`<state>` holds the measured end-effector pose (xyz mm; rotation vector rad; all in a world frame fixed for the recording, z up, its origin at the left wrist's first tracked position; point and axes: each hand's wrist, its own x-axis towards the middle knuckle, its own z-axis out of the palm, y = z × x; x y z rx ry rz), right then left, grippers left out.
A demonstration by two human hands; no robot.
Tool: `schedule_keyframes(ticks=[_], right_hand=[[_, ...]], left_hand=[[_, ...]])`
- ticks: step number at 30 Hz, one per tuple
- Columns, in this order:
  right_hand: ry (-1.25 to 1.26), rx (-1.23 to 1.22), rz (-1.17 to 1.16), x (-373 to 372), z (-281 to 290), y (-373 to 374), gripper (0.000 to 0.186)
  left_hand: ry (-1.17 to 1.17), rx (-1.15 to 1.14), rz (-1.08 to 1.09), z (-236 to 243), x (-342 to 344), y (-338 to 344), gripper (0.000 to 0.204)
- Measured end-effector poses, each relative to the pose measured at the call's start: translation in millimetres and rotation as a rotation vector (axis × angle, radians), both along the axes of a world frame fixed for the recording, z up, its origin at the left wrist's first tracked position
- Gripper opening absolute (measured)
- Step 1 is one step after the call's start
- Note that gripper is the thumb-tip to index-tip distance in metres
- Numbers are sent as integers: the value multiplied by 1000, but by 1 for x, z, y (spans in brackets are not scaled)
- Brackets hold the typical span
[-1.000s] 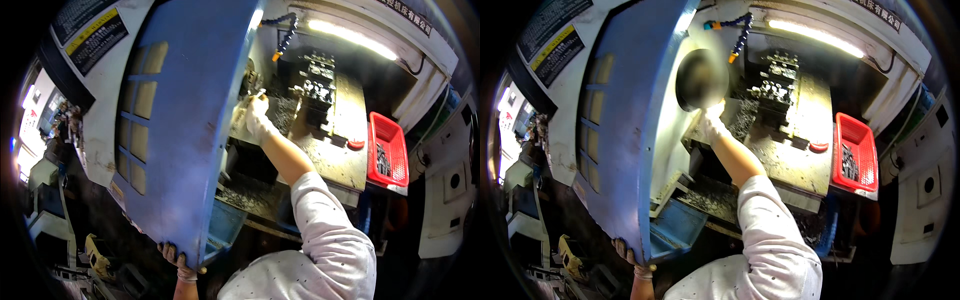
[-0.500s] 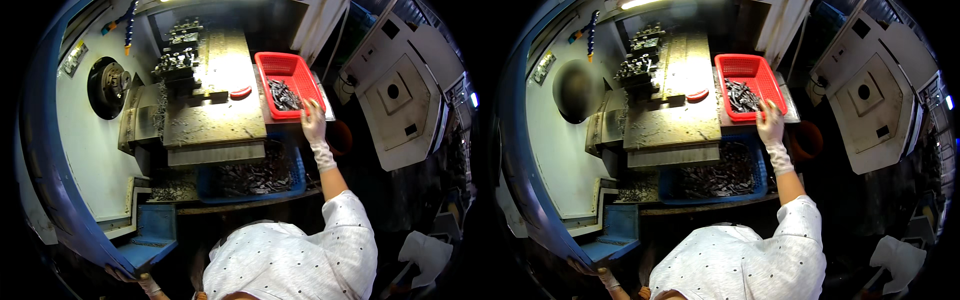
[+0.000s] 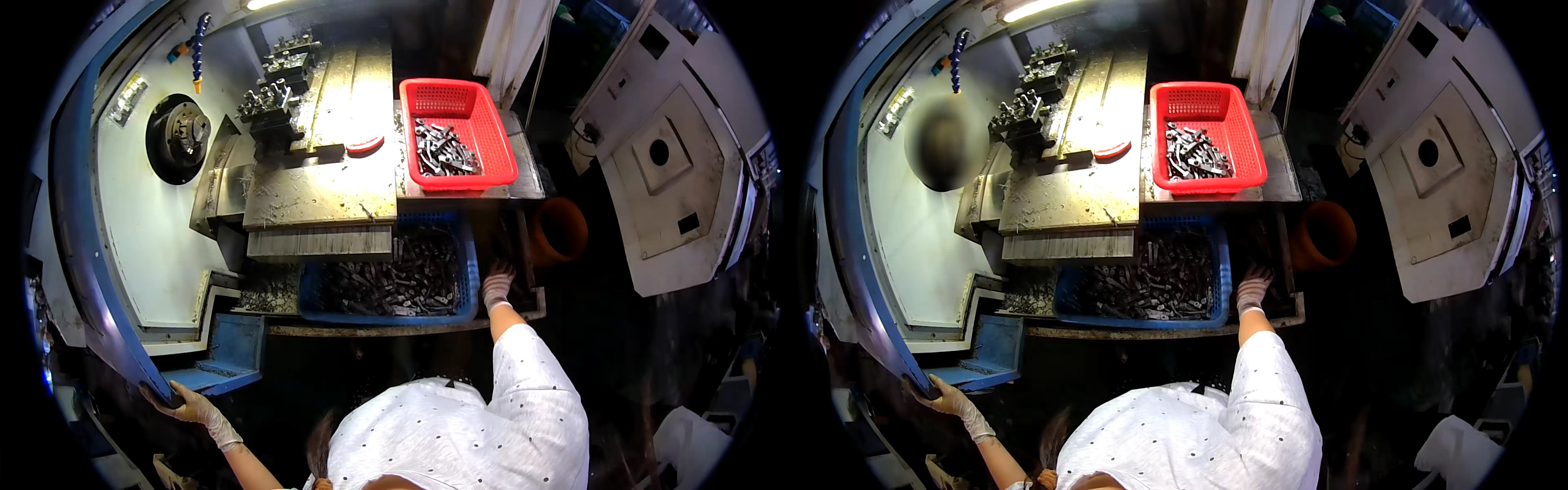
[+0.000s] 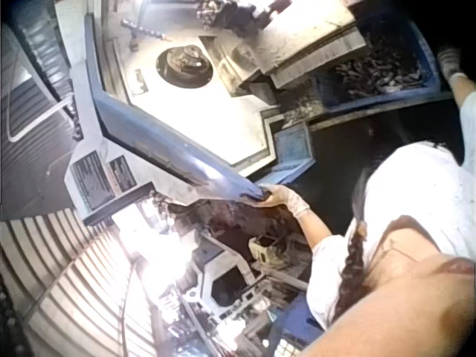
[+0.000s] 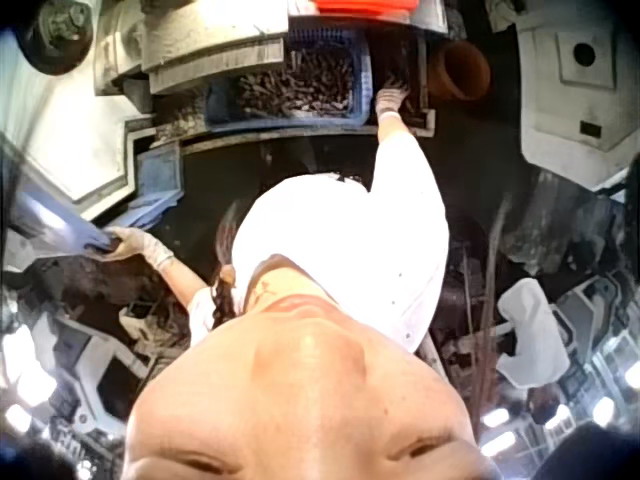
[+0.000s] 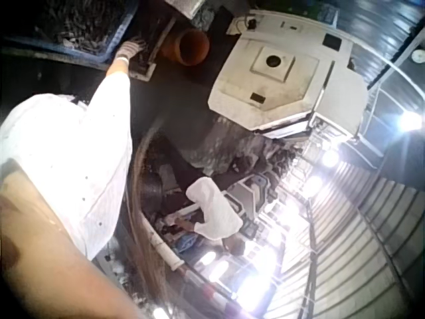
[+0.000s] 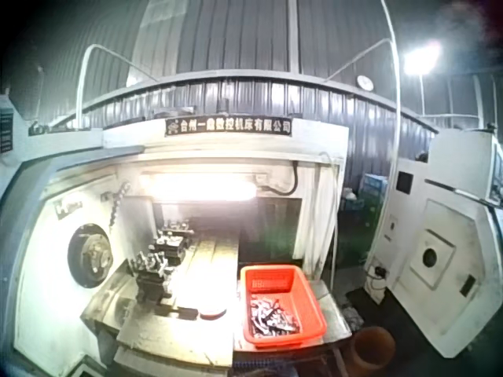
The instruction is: The person operates a CNC lathe, repeatedly loading small metal parts into the chuck, closing the door, and starting the machine. After each cycle, they open the door, remove the finished parts, and place them into a red basket. The process is repeated multiple times throughout the clip.
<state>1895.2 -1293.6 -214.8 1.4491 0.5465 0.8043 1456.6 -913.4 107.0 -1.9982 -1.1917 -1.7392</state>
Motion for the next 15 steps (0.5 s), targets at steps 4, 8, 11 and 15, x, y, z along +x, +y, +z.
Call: schedule_keyframes(ticks=[4,8,11,15], right_hand=[[-578,-190,126,-12,52,3,20],[632,1736,-117,-47,123,-16,17],[1094,2868,184,-87,198,-23,28],[2038,2843,231,-141,308,56,41]], left_hand=[[-30,-14,26,-6,-4,3,43],[-14,-42,-9,-6,7,-4,46],[68,-29,-49,2,7,-10,43],[76,-1,-132,4,8,-13,43]])
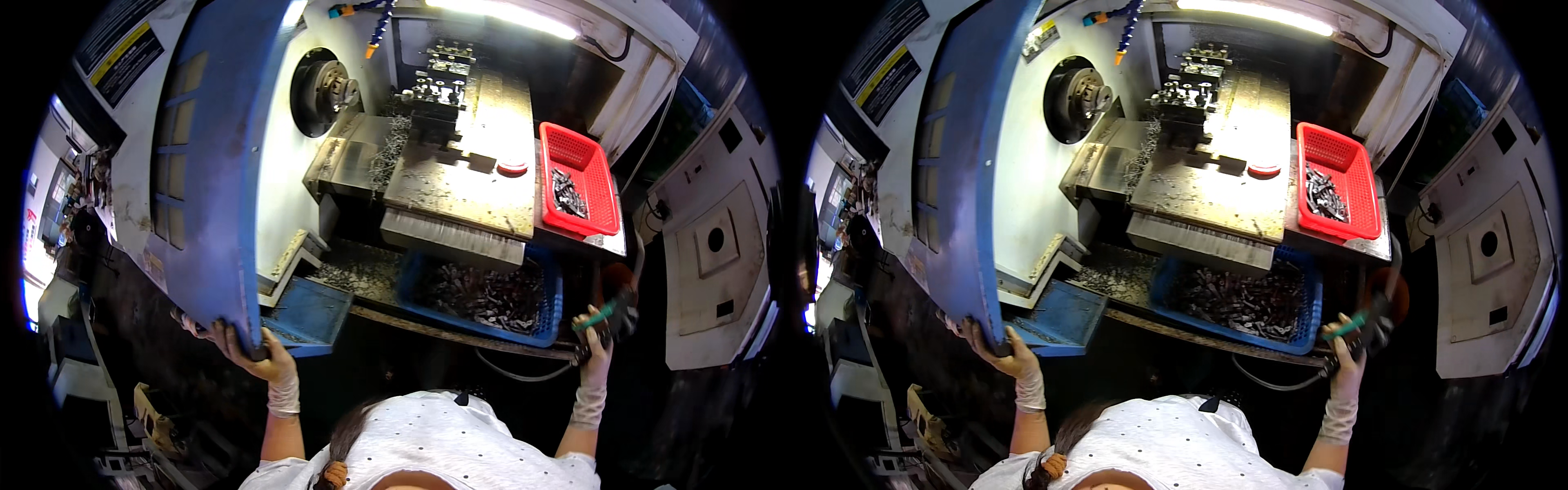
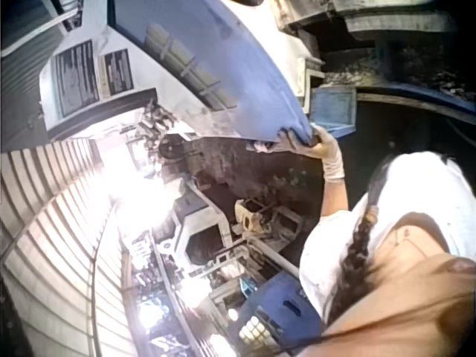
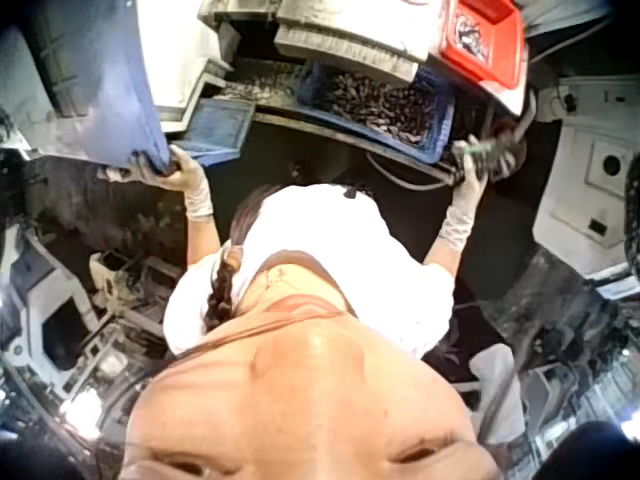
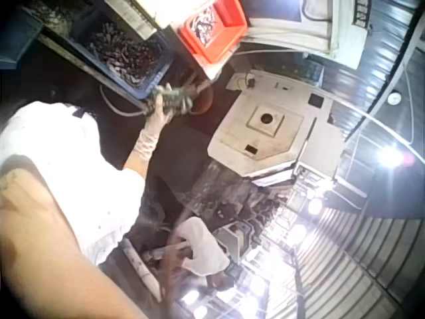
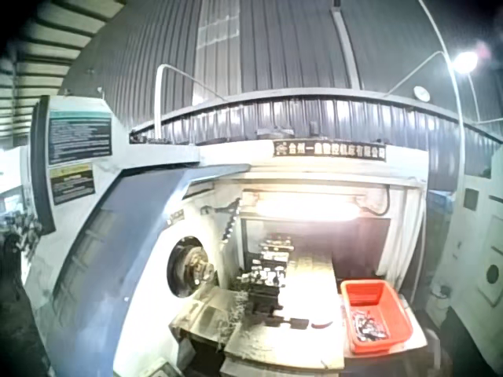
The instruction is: The person operates a CNC lathe, repeatedly loading small metal parts into the chuck, closing the door, and starting the machine. After each cycle, they open the door, remove the finished parts, and place them into a red basket. The process is repeated multiple times throughout the clip.
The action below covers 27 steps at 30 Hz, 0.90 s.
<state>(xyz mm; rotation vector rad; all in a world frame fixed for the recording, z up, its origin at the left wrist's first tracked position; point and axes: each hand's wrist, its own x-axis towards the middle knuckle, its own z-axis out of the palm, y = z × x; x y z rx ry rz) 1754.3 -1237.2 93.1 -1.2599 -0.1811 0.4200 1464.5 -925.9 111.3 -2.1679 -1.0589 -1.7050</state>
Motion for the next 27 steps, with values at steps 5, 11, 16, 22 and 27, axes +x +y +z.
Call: schedule_keyframes(ticks=[5,11,16,22,27], right_hand=[[130,90,731,-34,55,199,38],[340,109,350,-34,8,475,17],[443,340,190,-36,-5,502,11],[398,368,134,-39,-17,509,9],[476,375,227,-36,-12,513,10]], left_hand=[[35,12,-34,-4,-7,5,44],[83,12,-26,-5,-7,7,46],[97,4,-93,-10,-5,7,47],[59,32,-31,-14,-8,8,40],[57,37,-54,-12,-6,8,38]])
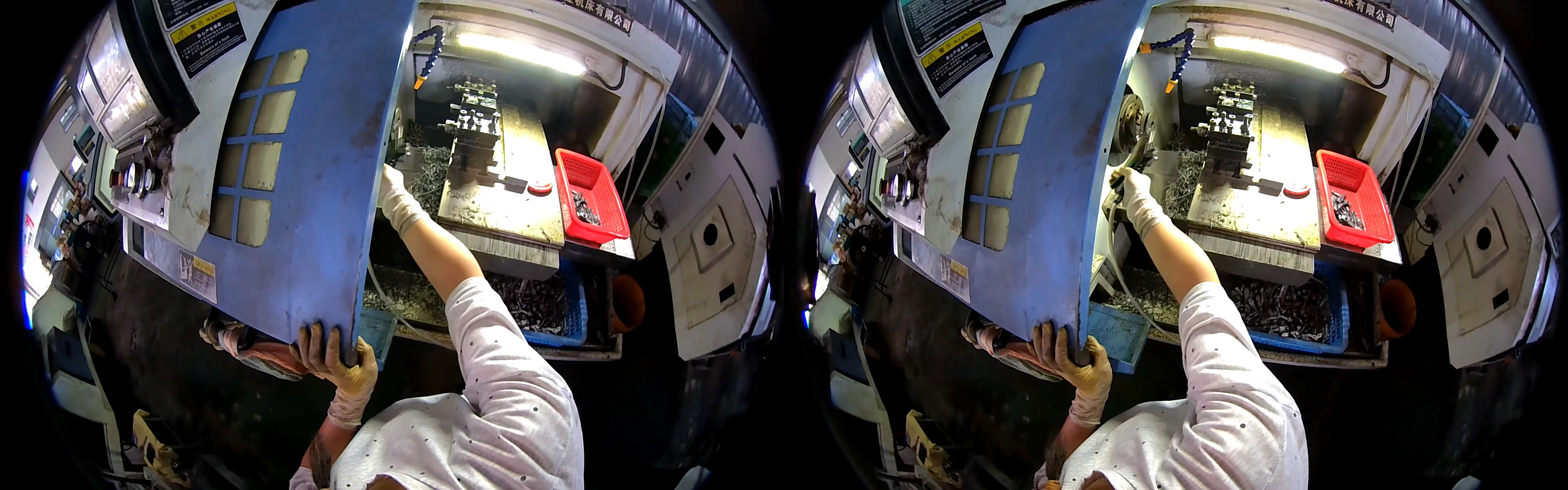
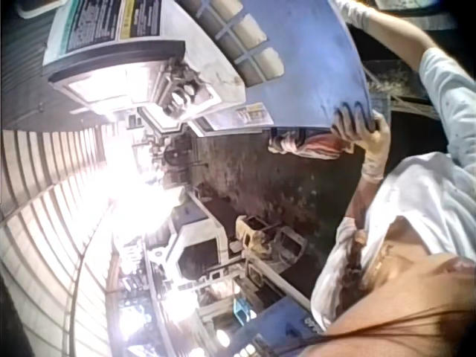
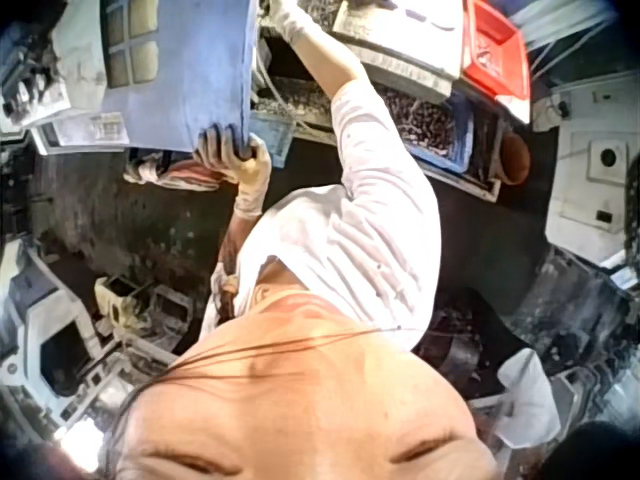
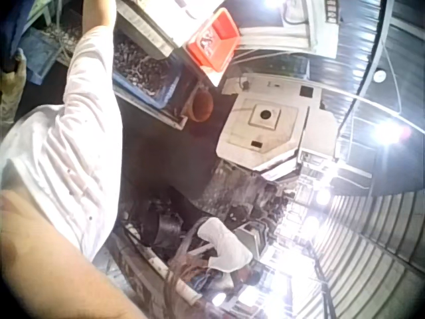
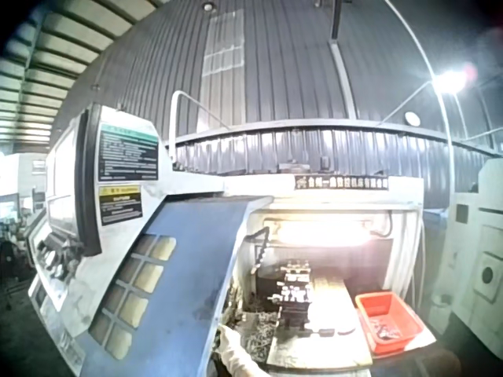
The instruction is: The person operates a CNC lathe, repeatedly loading small metal parts into the chuck, closing the door, and starting the machine. After each cycle, they open the door, remove the finished parts, and place them into a red basket. The process is repeated multiple times throughout the clip.
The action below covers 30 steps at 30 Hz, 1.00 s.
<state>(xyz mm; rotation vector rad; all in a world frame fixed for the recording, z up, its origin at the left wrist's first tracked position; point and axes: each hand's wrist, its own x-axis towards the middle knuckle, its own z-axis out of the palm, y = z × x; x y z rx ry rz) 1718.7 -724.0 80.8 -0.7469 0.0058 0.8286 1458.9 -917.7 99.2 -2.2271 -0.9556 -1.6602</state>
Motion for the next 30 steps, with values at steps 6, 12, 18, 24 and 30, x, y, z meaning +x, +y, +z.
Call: schedule_keyframes(ticks=[6,12,18,24,30], right_hand=[[-27,-28,-10,-7,8,-7,9],[19,74,72,-7,3,-8,9],[-19,-54,41,-3,3,-7,12],[-171,-108,-187,17,-13,-4,8],[-32,-136,-523,19,-19,4,14]], left_hand=[[1,18,6,-1,0,0,36],[4,11,8,0,1,-2,37],[-4,22,14,-3,0,0,39],[4,0,-20,0,2,-1,42],[12,-14,-2,-2,-2,-1,45]])
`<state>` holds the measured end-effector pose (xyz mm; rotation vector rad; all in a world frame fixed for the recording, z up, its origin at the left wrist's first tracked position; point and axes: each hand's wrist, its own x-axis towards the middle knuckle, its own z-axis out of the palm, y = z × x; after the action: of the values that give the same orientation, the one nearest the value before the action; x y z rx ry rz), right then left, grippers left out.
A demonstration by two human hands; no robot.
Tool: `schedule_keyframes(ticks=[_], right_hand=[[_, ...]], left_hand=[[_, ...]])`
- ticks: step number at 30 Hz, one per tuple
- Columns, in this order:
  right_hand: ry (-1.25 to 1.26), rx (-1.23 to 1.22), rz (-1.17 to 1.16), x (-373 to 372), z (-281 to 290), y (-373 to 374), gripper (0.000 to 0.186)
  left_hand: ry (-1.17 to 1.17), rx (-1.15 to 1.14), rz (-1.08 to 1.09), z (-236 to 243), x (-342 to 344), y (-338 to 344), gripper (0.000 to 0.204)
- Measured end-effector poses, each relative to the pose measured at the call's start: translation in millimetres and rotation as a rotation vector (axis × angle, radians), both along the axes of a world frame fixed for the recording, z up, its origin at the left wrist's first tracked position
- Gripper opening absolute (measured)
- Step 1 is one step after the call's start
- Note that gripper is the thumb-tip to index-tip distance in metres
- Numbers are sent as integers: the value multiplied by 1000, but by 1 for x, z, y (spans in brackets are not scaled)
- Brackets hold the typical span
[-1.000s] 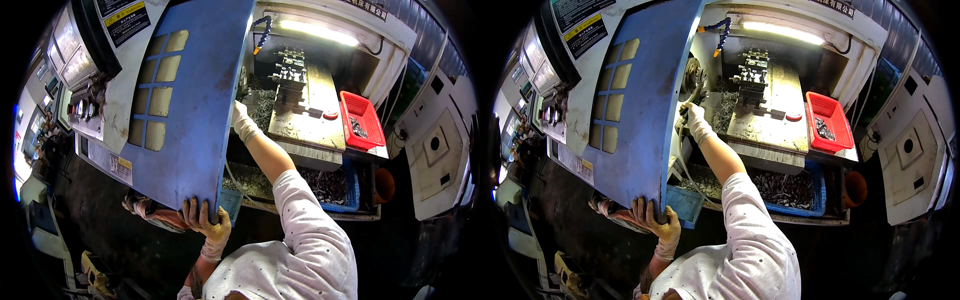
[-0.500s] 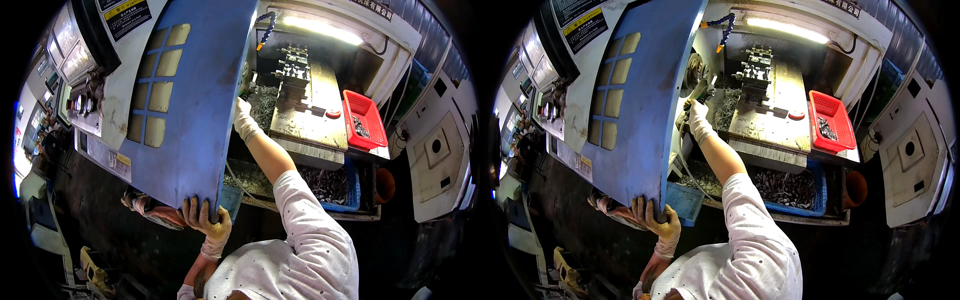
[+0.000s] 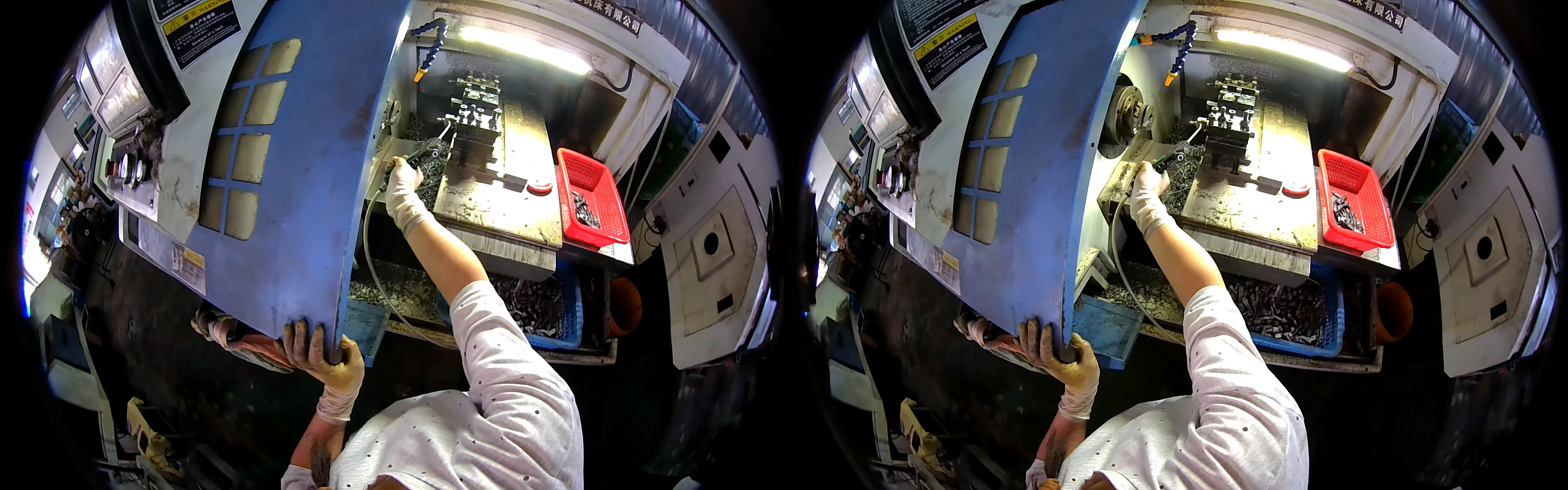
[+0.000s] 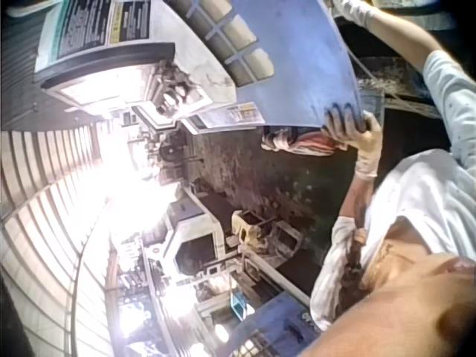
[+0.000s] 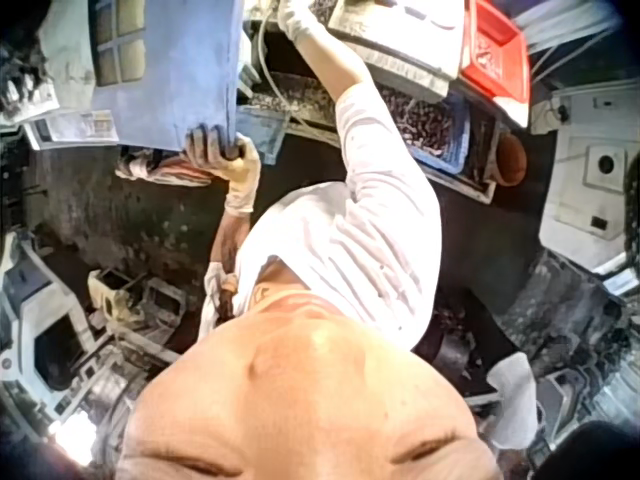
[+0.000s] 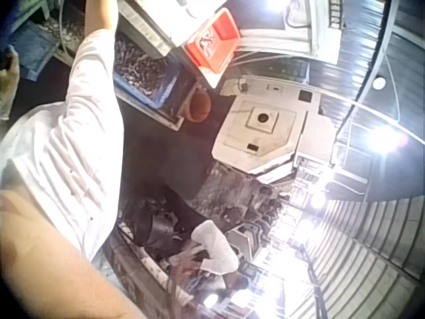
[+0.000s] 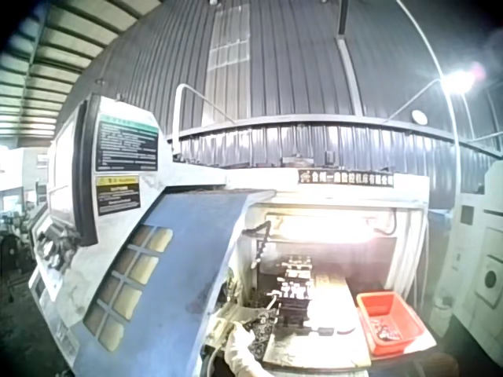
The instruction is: The person operates a CNC lathe, repeatedly loading small metal parts into the chuck, closing the door, and starting the machine. After each cycle, they open the door, remove the finished parts, and place them into a red basket. The process is repeated multiple times throughout the clip.
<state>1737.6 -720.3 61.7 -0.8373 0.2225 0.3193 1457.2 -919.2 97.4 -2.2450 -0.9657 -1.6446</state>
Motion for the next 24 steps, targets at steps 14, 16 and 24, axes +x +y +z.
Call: schedule_keyframes(ticks=[14,16,24], right_hand=[[-4,15,671,-15,28,-17,10],[12,60,718,-11,37,-29,9],[-298,-158,890,32,91,-216,24]], left_hand=[[-29,22,8,8,7,-2,47],[-34,30,14,9,7,-1,47],[-118,-40,66,4,14,-2,48]])
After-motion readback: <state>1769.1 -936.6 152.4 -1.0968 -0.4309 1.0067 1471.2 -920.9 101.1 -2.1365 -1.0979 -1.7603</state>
